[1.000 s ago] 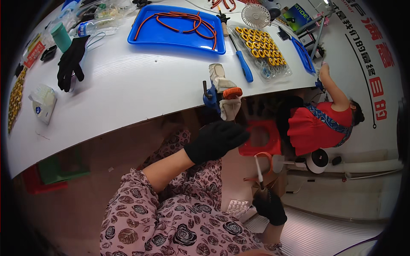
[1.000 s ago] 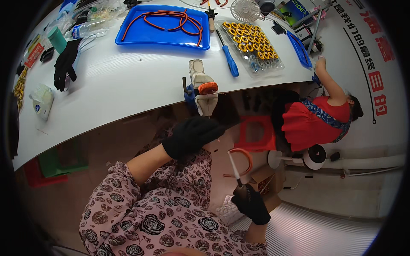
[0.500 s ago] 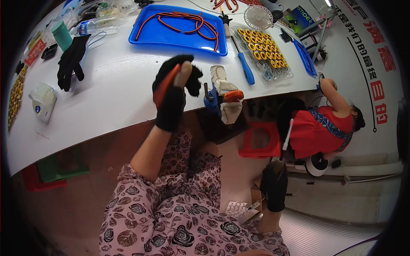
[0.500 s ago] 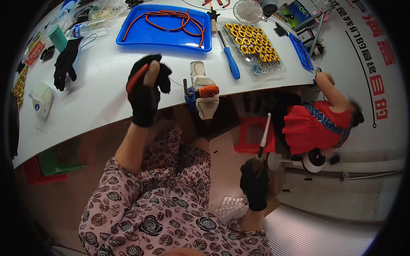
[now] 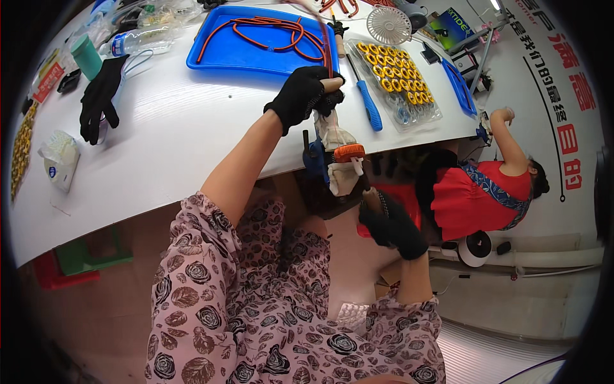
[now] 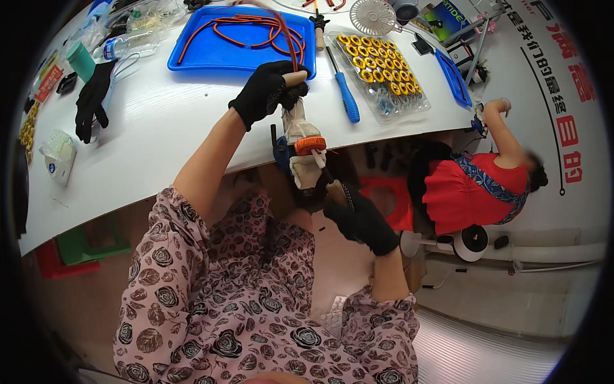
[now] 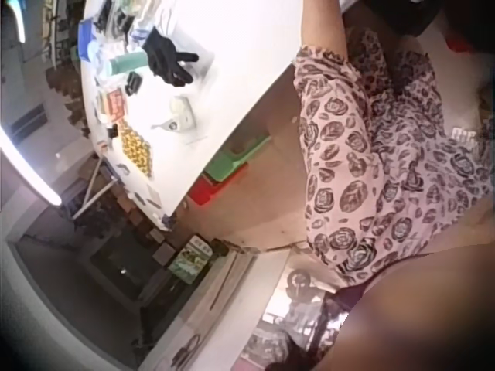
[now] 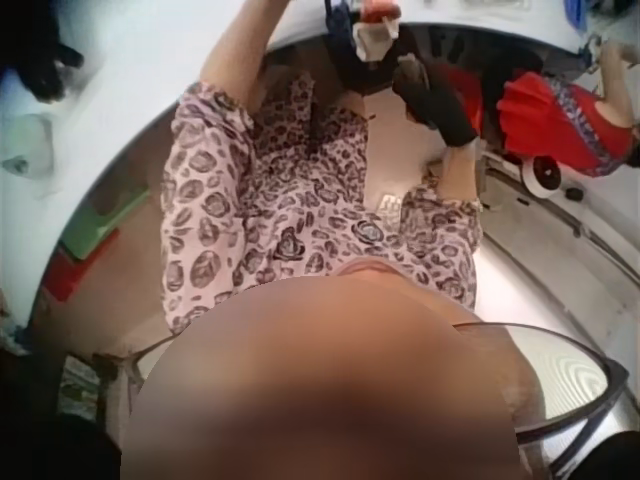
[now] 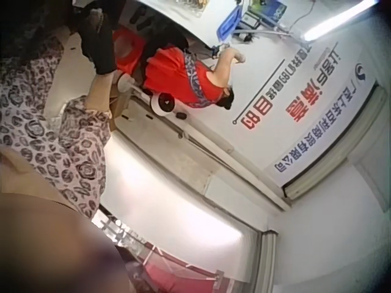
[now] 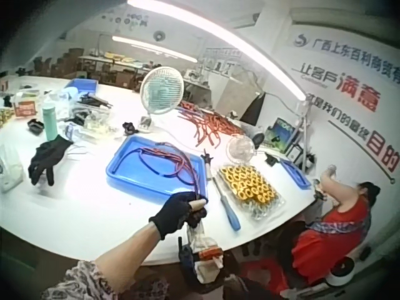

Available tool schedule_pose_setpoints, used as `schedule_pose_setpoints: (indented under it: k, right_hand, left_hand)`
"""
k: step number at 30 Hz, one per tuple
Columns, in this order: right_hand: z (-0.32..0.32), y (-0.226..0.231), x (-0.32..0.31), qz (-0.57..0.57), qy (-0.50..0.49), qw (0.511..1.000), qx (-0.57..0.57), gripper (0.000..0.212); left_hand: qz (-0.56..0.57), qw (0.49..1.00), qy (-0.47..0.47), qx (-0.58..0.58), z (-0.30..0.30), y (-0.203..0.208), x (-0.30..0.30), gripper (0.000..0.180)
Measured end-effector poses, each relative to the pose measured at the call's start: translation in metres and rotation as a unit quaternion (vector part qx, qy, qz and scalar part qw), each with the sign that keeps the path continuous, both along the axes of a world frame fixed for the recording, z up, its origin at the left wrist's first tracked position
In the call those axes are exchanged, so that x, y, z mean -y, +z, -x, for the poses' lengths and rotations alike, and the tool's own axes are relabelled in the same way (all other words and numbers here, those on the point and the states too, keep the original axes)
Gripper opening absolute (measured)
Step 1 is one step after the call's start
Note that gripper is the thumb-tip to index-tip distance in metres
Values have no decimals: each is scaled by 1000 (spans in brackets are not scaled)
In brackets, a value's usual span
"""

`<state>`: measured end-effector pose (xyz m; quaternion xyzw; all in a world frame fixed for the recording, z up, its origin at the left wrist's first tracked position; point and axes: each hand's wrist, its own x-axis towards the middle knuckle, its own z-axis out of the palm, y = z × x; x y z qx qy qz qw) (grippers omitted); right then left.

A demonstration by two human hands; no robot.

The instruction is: Using a manual handheld tool to wrap red wires onto terminals of a component.

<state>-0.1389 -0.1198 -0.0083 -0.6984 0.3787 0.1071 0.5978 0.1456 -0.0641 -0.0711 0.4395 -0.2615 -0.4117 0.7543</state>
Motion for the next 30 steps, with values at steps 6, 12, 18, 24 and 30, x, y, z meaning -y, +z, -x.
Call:
schedule_pose_setpoints:
  k: [6,12,18,24,30]
  right_hand:
    - [14,9,-6,152,41,987,-18,28]
    - [89,-22,-47,64,-45,996,-52,29]
    - [204,-14,-80,-519,-269,811,28,19]
    - [187,-11,-102,-102,-506,843,151,20]
    - [149,4,-85,25,-518,823,234,17]
  left_hand:
    - [5,1000,-18,2,1,0,-2,23]
    - [-86,916,285,269,59,4,-68,29]
    - [15,724,136,676,154,-13,-91,42]
    - [62,693,131,706,160,-8,-85,55]
    - [98,696,298,647,140,4,-108,32]
